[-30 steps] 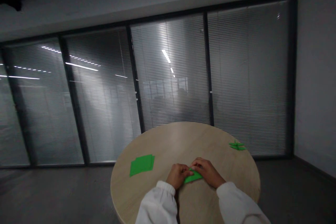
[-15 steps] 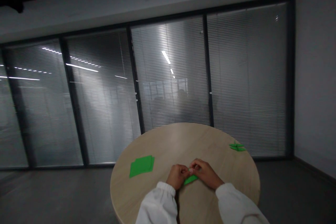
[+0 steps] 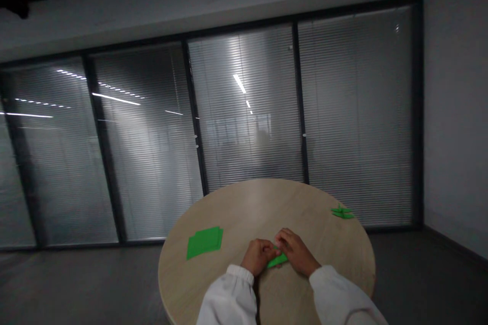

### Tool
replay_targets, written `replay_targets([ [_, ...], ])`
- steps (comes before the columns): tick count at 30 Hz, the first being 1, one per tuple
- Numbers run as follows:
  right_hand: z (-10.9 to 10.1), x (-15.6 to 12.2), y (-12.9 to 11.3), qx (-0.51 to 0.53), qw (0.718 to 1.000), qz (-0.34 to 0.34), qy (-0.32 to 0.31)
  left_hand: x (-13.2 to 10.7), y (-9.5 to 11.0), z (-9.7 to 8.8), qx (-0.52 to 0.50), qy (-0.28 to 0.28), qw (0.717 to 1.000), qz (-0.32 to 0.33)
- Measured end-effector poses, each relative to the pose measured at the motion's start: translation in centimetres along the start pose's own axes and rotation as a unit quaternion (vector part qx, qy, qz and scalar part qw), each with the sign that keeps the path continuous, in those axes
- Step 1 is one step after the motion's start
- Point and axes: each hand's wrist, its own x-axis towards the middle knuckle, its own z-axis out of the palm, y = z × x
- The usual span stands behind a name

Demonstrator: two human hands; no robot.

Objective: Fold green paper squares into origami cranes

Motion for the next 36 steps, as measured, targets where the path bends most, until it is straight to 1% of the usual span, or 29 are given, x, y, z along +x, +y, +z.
replay_targets([
  [3,0.1,0.0,-0.2,-0.011,1.000,-0.010,0.002,0.0,0.0,0.1,-0.029,-0.011,0.999,-0.008],
  [6,0.2,0.0,0.1,0.008,1.000,0.003,0.006,0.0,0.1,-0.1,-0.010,-0.002,1.000,0.000],
  [9,0.2,0.1,0.7,0.048,0.998,0.035,0.001,-0.1,0.3,-0.4,0.029,0.025,0.999,0.017],
  [11,0.1,0.2,1.1,0.072,0.996,0.056,-0.001,-0.1,0.4,-0.8,0.031,0.052,0.998,0.023],
  [14,0.0,0.2,1.4,0.094,0.993,0.077,0.000,-0.1,0.7,-1.1,0.001,0.101,0.995,0.018],
  [17,0.0,0.1,1.5,0.091,0.992,0.092,0.007,0.2,0.4,-1.2,-0.041,0.120,0.992,0.022],
  [20,0.1,0.0,1.7,0.089,0.991,0.097,0.008,0.6,-0.2,-1.3,-0.045,0.140,0.988,0.043],
  [23,0.3,0.0,1.8,0.101,0.990,0.097,-0.005,0.8,-0.8,-1.3,0.002,0.157,0.987,0.048],
  [25,0.3,-0.1,1.7,0.107,0.990,0.095,-0.015,0.7,-0.8,-1.3,0.055,0.164,0.984,0.051],
  [28,0.3,0.0,1.6,0.124,0.987,0.098,-0.030,0.2,-0.2,-1.3,0.150,0.183,0.969,0.065],
  [31,0.1,0.2,1.5,0.163,0.980,0.109,-0.045,-0.2,0.6,-1.1,0.212,0.190,0.956,0.070],
  [34,-0.1,0.3,1.3,0.205,0.971,0.116,-0.047,-0.4,1.0,-1.0,0.256,0.190,0.946,0.053],
  [36,-0.2,0.3,1.2,0.225,0.966,0.121,-0.046,-0.5,1.2,-1.0,0.266,0.194,0.943,0.044],
])
